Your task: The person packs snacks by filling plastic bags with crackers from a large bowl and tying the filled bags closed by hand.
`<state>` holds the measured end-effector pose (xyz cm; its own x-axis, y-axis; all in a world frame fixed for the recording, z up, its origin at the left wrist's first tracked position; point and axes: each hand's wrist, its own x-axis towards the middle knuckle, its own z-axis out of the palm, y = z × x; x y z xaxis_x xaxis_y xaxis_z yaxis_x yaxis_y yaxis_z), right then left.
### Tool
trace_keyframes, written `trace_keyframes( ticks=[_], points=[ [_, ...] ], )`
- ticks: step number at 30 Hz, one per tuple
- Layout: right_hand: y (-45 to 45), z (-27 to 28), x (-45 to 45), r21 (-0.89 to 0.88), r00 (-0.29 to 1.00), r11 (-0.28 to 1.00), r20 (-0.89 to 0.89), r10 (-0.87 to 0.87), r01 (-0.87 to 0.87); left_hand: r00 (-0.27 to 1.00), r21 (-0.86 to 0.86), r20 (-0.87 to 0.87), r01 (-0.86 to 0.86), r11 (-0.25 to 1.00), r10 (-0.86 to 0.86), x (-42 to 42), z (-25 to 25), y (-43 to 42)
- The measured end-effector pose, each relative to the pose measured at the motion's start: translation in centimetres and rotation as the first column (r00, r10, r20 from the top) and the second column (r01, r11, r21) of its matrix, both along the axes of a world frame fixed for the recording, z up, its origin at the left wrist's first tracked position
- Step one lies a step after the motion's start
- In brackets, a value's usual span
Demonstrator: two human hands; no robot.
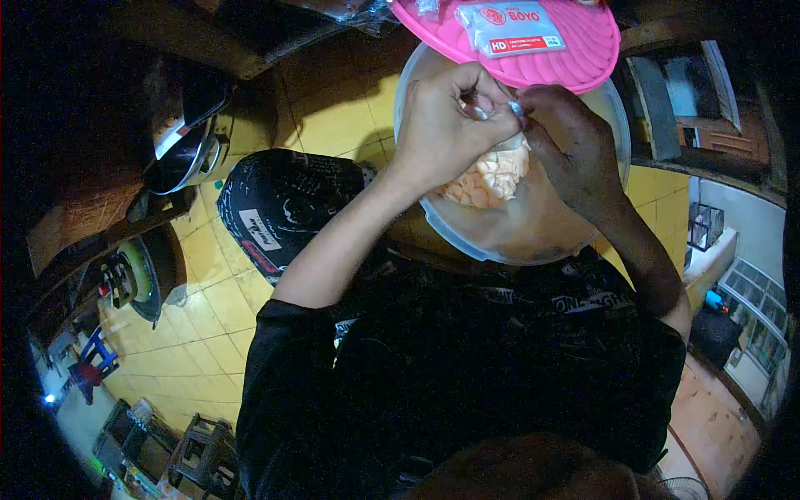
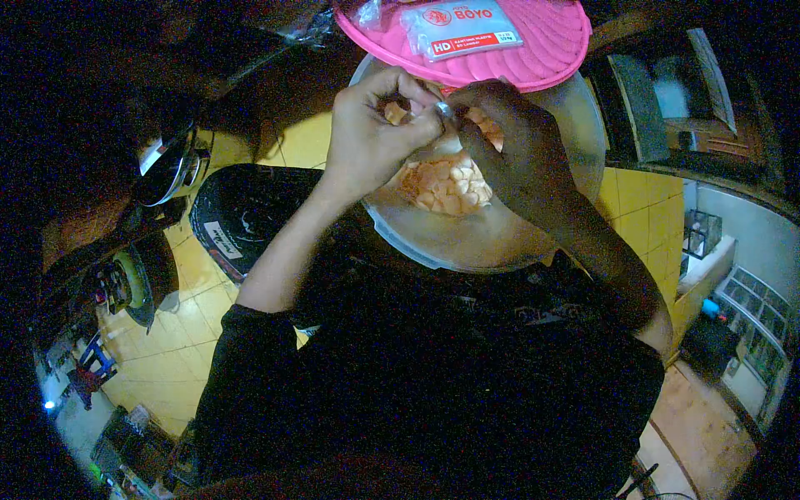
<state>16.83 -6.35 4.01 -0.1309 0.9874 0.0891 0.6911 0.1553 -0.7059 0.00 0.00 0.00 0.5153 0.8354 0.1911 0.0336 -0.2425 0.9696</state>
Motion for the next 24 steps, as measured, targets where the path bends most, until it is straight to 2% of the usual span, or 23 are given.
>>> trace_keyframes(
  ticks=[2,3,4,5,8,12,14,18,19,20,21,23,24],
  points=[
    [0.0,0.0,-0.5,0.093,0.985,0.985,-0.103,-0.137,0.147,0.993,-0.001,0.094,-0.074,0.997,0.073,0.3,0.0,0.0],
    [0.2,-0.2,-0.4,0.097,0.984,0.984,-0.116,-0.135,0.146,0.994,0.005,0.082,-0.075,0.997,0.074,0.2,0.0,0.0],
    [0.4,-0.4,0.2,0.303,0.983,0.953,0.172,-0.066,0.011,0.978,-0.083,0.197,-0.053,0.995,0.068,0.5,-0.4,0.0],
    [0.5,-0.5,0.7,0.447,0.889,0.878,0.455,-0.055,-0.175,0.948,-0.17,0.31,-0.017,0.985,0.07,0.9,-0.6,0.0],
    [0.6,-0.7,0.9,0.522,0.837,0.818,0.538,-0.097,-0.241,0.924,-0.207,0.367,-0.034,0.978,0.11,0.9,0.7,-0.6],
    [0.2,0.2,0.2,0.496,0.826,0.846,0.548,-0.131,-0.195,0.932,-0.212,0.358,0.022,0.977,0.056,0.5,0.6,-0.8],
    [0.1,0.3,0.1,0.399,0.85,0.912,0.509,-0.131,-0.098,0.985,-0.099,0.157,-0.055,0.994,0.07,0.4,0.2,-0.8],
    [0.3,0.4,0.0,0.415,0.891,0.908,0.434,-0.134,-0.065,0.994,-0.181,0.093,-0.043,0.982,0.061,0.6,0.7,-1.1],
    [0.3,0.7,0.0,0.343,0.948,0.939,0.295,-0.118,0.011,0.986,0.081,0.128,-0.113,0.99,0.102,0.9,0.1,-0.9],
    [0.3,0.8,0.0,0.259,0.983,0.963,0.147,-0.114,0.073,0.976,0.333,0.174,-0.185,0.925,0.132,1.2,-0.4,-0.8],
    [0.2,0.8,0.0,0.262,0.983,0.962,0.147,-0.114,0.073,0.976,0.336,0.175,-0.185,0.924,0.132,1.2,-0.5,-0.8],
    [0.2,0.9,0.6,0.089,0.983,0.983,-0.111,-0.148,0.158,0.976,0.624,0.113,-0.215,0.751,0.186,1.3,-0.3,-0.8],
    [0.1,1.3,0.7,0.102,0.984,0.983,-0.111,-0.142,0.153,0.977,0.547,0.141,-0.21,0.811,0.158,1.5,-0.7,-1.0]
  ],
)
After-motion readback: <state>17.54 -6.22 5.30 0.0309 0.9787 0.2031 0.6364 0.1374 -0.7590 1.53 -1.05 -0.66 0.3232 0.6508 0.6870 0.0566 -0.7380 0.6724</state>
